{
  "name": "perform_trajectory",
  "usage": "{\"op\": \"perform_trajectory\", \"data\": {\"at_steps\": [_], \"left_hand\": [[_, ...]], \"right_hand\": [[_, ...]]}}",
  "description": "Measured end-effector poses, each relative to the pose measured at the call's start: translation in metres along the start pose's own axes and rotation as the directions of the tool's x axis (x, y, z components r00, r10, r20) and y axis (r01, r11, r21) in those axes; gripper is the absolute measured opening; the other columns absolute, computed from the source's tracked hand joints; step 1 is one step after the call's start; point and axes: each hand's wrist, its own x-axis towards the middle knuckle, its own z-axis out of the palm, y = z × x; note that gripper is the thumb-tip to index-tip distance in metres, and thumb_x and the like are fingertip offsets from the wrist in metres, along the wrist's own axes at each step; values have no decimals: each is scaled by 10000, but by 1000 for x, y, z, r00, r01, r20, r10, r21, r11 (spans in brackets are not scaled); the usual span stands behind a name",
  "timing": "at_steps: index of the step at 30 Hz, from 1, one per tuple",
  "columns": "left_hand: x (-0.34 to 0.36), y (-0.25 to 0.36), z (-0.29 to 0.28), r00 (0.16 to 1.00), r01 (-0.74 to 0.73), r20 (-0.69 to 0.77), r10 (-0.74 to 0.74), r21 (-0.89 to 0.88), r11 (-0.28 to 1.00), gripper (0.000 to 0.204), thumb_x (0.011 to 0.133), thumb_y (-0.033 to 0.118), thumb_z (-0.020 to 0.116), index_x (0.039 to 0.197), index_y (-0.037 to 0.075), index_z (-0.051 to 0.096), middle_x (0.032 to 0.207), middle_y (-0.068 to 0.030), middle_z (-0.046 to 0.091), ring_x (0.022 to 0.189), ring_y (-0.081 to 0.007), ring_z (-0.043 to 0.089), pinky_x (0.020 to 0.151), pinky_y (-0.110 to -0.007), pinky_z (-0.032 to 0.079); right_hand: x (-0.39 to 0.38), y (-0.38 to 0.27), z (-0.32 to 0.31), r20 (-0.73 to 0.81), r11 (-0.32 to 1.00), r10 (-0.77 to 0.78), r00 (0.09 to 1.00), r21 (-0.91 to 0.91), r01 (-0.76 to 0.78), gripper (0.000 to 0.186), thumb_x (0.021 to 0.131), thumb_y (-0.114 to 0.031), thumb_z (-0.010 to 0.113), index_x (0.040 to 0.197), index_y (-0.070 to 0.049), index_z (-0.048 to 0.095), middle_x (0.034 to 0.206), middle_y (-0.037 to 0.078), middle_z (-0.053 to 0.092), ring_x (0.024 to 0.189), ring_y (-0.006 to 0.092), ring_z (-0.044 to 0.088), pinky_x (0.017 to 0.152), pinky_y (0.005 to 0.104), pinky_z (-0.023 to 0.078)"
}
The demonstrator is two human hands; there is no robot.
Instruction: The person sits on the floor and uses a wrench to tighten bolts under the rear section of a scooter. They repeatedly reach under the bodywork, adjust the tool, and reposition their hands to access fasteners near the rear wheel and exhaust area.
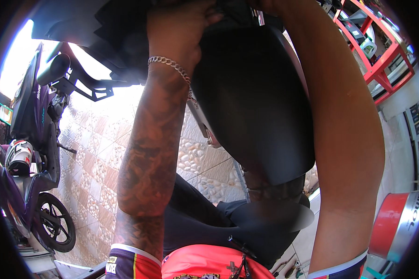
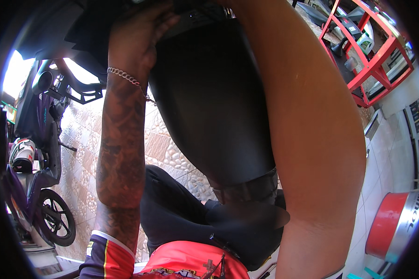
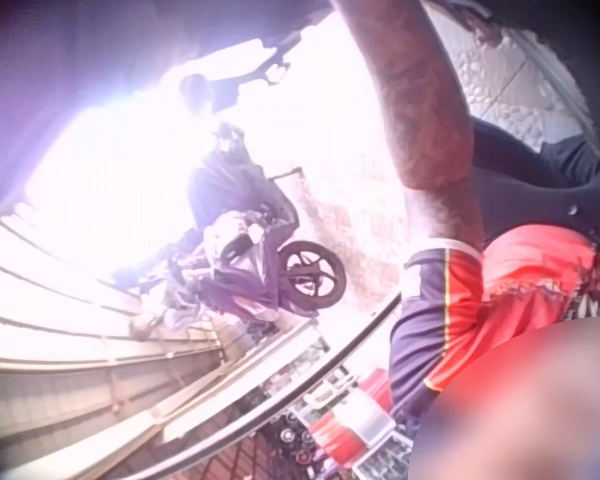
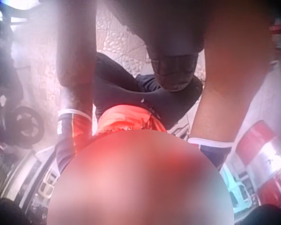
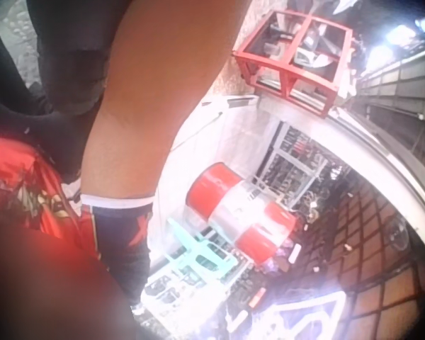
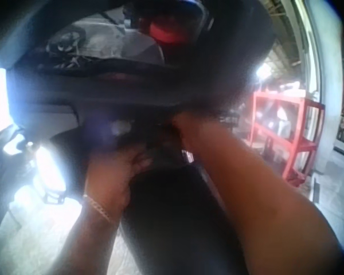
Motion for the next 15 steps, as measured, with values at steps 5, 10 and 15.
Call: {"op": "perform_trajectory", "data": {"at_steps": [5, 10, 15], "left_hand": [[5, 10, 12, 883, 319, -25, -469, -701, 638, 262, 925, -46, 665, 1185, -71, 645, 1073, -171, 689, 959, -263, 720, 791, -338, 624], [5, 11, 11, 894, 303, -16, -448, -715, 630, 252, 924, -45, 666, 1174, -68, 637, 1063, -164, 685, 943, -252, 716, 769, -336, 628], [5, 8, 8, 914, 284, -1, -406, -712, 642, 250, 921, -32, 679, 1166, -61, 641, 1058, -162, 683, 922, -252, 713, 756, -334, 628]], "right_hand": [[1, 0, -2, 12, 999, -8, 1000, -41, 8, 249, 971, -185, 601, 1118, 7, 660, 919, 148, 677, 762, 282, 667, 640, 411, 534], [2, -3, -6, 19, 998, -18, 1000, -67, 19, 258, 968, -192, 607, 1127, 5, 658, 927, 151, 678, 773, 285, 669, 649, 413, 535], [2, -4, -7, 25, 996, -25, 999, -85, 27, 268, 965, -199, 614, 1136, 4, 656, 935, 154, 679, 783, 288, 670, 658, 415, 536]]}}
